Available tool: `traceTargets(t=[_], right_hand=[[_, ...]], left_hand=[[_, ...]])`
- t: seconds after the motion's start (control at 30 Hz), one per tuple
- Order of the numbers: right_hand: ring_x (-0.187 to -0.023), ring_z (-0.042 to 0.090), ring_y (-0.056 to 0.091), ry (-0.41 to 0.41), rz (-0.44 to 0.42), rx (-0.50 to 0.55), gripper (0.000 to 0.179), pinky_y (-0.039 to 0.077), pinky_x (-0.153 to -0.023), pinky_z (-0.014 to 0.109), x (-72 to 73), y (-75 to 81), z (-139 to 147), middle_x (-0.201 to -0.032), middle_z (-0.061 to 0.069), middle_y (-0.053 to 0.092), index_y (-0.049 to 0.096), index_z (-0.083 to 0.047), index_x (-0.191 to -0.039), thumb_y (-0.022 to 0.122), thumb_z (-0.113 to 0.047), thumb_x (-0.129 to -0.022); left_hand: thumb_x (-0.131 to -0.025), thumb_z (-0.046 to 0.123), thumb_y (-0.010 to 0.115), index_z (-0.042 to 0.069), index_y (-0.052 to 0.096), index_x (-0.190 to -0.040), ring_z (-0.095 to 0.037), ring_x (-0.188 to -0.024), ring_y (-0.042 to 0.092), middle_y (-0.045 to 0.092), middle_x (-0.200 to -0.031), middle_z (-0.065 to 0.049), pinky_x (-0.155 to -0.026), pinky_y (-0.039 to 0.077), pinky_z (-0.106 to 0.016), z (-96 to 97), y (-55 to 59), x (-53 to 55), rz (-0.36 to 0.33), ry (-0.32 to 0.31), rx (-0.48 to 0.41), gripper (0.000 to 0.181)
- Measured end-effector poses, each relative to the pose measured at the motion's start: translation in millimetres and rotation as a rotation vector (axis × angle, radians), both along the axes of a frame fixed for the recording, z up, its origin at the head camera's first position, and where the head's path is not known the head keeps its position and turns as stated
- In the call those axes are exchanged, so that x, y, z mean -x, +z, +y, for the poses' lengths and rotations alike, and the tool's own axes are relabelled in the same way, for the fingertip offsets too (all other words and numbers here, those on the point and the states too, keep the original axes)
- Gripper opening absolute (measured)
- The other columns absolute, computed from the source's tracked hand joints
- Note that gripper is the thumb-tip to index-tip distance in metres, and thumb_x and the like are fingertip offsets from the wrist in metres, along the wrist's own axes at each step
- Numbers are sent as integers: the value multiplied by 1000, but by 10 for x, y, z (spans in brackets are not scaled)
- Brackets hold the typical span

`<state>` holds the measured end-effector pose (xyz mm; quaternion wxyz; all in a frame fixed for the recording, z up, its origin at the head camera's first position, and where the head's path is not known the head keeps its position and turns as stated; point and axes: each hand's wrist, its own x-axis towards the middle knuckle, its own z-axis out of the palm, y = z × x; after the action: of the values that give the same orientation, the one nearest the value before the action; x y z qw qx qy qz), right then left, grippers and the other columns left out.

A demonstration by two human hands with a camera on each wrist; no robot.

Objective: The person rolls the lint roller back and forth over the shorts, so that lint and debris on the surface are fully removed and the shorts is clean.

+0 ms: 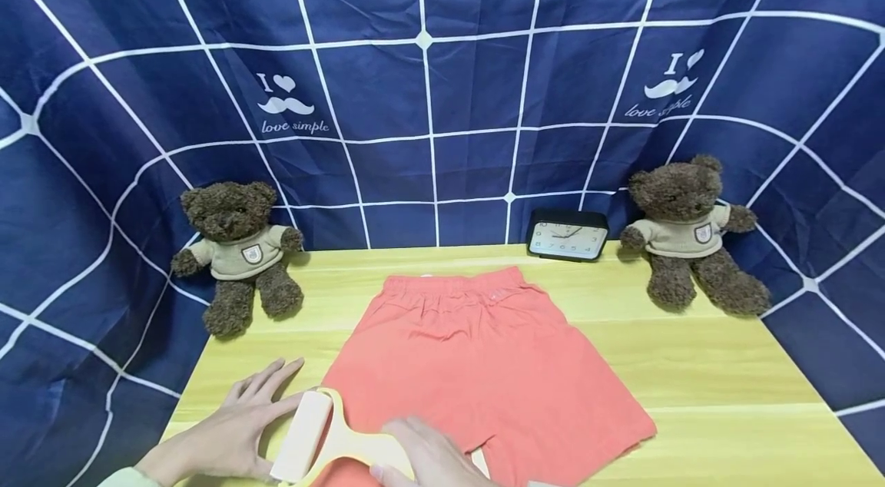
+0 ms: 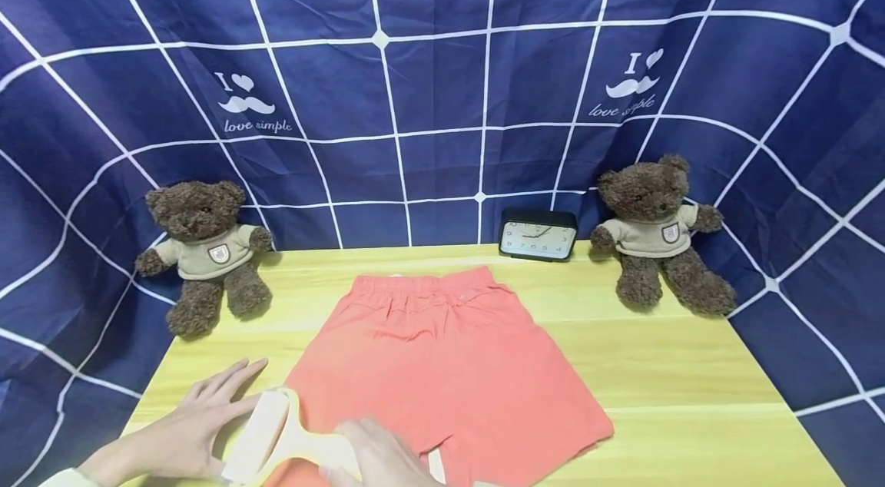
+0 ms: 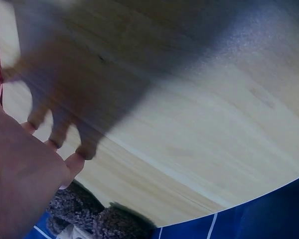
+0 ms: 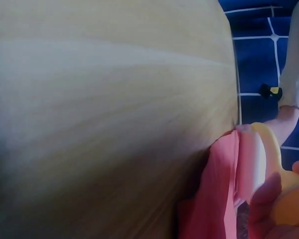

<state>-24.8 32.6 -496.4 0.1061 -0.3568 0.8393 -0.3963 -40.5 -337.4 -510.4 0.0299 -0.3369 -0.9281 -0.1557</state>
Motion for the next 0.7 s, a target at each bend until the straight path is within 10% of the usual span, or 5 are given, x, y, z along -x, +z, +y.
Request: traceTargets(t=[0.37,0.7], right_hand=[[-132,13,62,17,-102,-140,53,53,-106,37,-6,28,54,-141,-8,67,65,-14,-149,62,-51,-110],[-96,-3,58,106,-94,-45,14,51,-85,25,127,85,124,-100,-25,60,69,-30,-119,66,-38,-108]], left_hand=[[-73,86,81,31,52,-166,-53,-146,36,33,-172,-15,-88,43,-80,-23,30,-3,-98,5,-15,112],[-77,83,80,32,41,-170,-67,-142,38,31,-167,-28,-87,42,-82,24,132,24,-179,-11,64,113]])
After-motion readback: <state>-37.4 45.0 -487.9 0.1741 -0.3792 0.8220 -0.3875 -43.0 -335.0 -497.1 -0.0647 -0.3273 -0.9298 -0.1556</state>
